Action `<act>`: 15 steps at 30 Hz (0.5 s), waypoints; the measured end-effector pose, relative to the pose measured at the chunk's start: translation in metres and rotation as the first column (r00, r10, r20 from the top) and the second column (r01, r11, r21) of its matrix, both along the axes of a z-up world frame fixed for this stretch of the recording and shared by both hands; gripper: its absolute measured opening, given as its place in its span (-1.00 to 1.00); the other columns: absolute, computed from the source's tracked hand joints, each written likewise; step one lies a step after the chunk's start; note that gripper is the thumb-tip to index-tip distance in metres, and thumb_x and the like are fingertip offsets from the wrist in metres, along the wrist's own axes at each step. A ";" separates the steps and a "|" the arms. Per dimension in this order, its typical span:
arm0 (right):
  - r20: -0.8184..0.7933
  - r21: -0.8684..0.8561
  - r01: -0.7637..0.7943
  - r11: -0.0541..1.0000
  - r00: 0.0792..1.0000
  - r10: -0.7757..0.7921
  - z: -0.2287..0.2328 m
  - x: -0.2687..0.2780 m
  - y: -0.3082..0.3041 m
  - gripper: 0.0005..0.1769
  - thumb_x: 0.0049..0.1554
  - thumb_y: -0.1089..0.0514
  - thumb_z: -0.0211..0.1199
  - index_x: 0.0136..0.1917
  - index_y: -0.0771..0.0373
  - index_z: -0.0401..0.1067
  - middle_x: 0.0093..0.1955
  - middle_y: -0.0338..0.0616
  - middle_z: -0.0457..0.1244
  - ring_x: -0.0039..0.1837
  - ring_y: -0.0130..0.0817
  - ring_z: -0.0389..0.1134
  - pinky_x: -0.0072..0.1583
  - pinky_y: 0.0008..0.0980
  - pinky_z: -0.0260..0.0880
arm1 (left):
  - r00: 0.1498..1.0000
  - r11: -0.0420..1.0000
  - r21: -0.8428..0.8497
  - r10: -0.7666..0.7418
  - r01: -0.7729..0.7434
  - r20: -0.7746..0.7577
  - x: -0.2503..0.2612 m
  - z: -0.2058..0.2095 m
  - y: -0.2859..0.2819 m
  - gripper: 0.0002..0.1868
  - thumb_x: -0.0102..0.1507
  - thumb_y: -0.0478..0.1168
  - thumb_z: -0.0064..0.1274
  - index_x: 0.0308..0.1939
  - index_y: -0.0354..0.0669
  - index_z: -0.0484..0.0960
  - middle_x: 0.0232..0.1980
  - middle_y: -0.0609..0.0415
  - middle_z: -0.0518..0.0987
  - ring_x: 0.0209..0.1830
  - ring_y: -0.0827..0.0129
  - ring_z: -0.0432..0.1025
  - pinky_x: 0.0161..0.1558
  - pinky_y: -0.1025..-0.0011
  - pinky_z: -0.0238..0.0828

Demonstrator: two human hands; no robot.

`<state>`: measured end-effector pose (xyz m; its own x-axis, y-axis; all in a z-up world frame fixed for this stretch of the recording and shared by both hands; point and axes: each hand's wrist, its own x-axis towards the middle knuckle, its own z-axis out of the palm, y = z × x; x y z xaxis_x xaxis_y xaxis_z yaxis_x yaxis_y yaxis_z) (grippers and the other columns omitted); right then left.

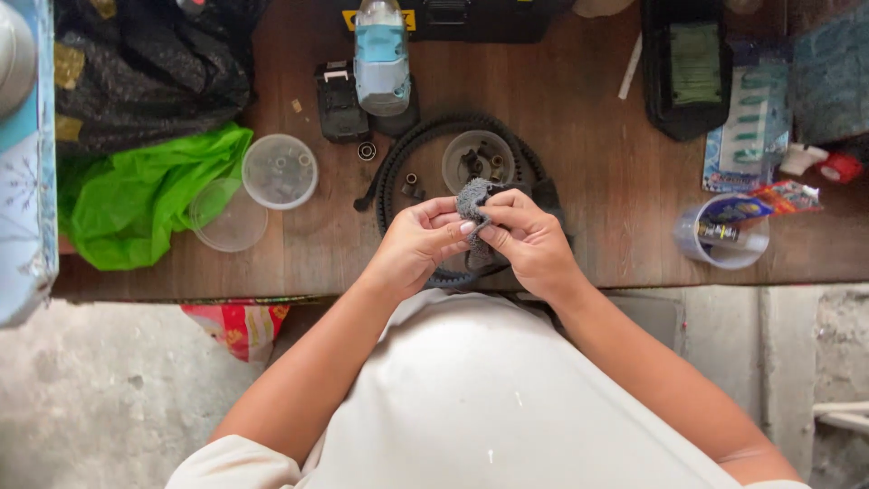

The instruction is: Cleaning and inspecting scooter clutch and engine components with a cloth.

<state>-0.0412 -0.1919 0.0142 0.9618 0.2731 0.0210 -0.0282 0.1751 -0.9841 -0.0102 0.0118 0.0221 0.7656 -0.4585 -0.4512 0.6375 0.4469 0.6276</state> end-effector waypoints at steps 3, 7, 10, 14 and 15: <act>-0.093 0.201 0.007 0.980 0.996 0.012 -0.015 -0.003 -0.004 -0.83 0.32 0.40 0.21 0.18 0.43 0.51 0.18 -0.19 0.20 0.26 -0.43 0.24 0.34 -0.45 0.22 | 0.998 0.999 0.029 0.042 -0.044 0.048 -0.009 0.002 -0.005 -0.48 0.18 -0.41 0.25 0.22 -0.40 0.48 0.04 -0.03 0.68 -0.02 0.41 0.57 0.01 0.43 0.56; -0.163 0.294 -0.032 0.955 0.983 0.083 0.005 0.002 -0.002 -0.79 0.30 0.36 0.15 0.20 0.36 0.47 0.19 -0.24 0.19 0.26 -0.46 0.24 0.33 -0.46 0.23 | 0.990 0.989 0.117 0.073 -0.087 0.117 -0.016 0.000 -0.008 -0.47 0.21 -0.44 0.25 0.25 -0.46 0.48 0.01 -0.07 0.67 -0.08 0.42 0.55 -0.03 0.45 0.54; -0.047 0.112 -0.087 0.990 0.995 0.093 0.004 0.001 -0.008 -0.75 0.26 0.36 0.17 0.22 0.36 0.45 0.19 -0.24 0.17 0.26 -0.47 0.23 0.31 -0.47 0.23 | 0.992 0.988 0.121 0.082 -0.094 0.100 -0.017 0.000 -0.008 -0.45 0.21 -0.42 0.25 0.27 -0.43 0.47 0.01 -0.05 0.67 -0.09 0.45 0.55 -0.05 0.48 0.53; 0.100 0.035 0.001 0.999 0.995 -0.005 -0.016 -0.002 -0.015 -0.92 0.37 0.38 0.20 0.15 0.39 0.43 0.19 -0.20 0.20 0.25 -0.45 0.26 0.33 -0.47 0.26 | 0.992 0.996 0.067 0.050 -0.058 0.118 -0.015 0.007 -0.013 -0.42 0.20 -0.38 0.25 0.28 -0.40 0.45 0.03 -0.04 0.68 -0.09 0.44 0.56 -0.04 0.46 0.54; 0.103 0.030 0.010 1.000 0.995 -0.013 -0.018 -0.001 -0.014 -0.92 0.37 0.38 0.20 0.15 0.39 0.43 0.19 -0.20 0.20 0.25 -0.45 0.26 0.33 -0.47 0.26 | 0.992 0.997 0.062 0.042 -0.050 0.121 -0.014 0.001 -0.015 -0.42 0.20 -0.38 0.25 0.28 -0.40 0.45 0.03 -0.04 0.68 -0.09 0.44 0.56 -0.04 0.46 0.54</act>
